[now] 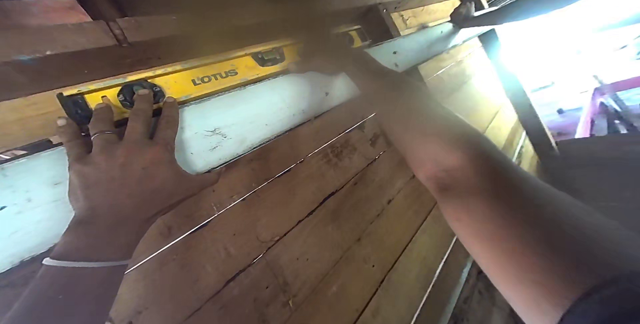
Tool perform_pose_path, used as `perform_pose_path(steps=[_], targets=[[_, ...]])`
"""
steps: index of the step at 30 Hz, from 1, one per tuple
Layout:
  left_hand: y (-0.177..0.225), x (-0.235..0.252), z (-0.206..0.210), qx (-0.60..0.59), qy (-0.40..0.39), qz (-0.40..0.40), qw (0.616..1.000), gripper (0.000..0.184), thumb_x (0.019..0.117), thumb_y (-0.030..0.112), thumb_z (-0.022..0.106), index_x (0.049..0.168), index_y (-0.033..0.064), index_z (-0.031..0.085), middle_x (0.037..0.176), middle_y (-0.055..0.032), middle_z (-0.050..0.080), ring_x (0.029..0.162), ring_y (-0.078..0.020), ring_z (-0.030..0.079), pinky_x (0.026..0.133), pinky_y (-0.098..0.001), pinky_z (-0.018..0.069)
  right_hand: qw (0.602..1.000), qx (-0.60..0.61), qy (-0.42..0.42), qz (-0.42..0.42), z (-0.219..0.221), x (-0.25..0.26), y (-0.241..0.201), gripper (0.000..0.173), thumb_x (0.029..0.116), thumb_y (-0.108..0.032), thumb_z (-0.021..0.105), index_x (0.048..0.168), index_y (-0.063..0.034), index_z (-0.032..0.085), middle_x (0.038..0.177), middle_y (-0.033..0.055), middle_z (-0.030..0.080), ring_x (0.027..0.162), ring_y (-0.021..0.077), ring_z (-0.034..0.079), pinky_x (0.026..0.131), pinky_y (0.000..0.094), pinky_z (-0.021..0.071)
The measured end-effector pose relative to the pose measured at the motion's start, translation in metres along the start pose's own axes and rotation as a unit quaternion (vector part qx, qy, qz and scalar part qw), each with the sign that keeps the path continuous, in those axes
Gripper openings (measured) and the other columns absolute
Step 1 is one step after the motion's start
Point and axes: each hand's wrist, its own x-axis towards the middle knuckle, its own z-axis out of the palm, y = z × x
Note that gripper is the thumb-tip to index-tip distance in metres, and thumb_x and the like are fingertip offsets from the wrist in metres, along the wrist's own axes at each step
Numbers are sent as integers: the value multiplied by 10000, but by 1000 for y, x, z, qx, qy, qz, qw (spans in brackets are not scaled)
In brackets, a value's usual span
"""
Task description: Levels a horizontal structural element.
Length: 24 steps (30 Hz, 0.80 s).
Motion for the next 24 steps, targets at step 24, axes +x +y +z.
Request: perform_pose_path(steps=[24], targets=[[5, -7, 1, 1, 0, -9, 1000, 1422, 465, 979, 583, 1626, 208, 301, 1675, -131, 288, 1507, -479, 269, 1145, -760, 195, 1000, 15, 9, -11, 4, -4, 4, 850, 770, -797, 671, 1496, -401, 477, 1589, 85, 415, 1532, 402, 213, 1119, 823, 98]])
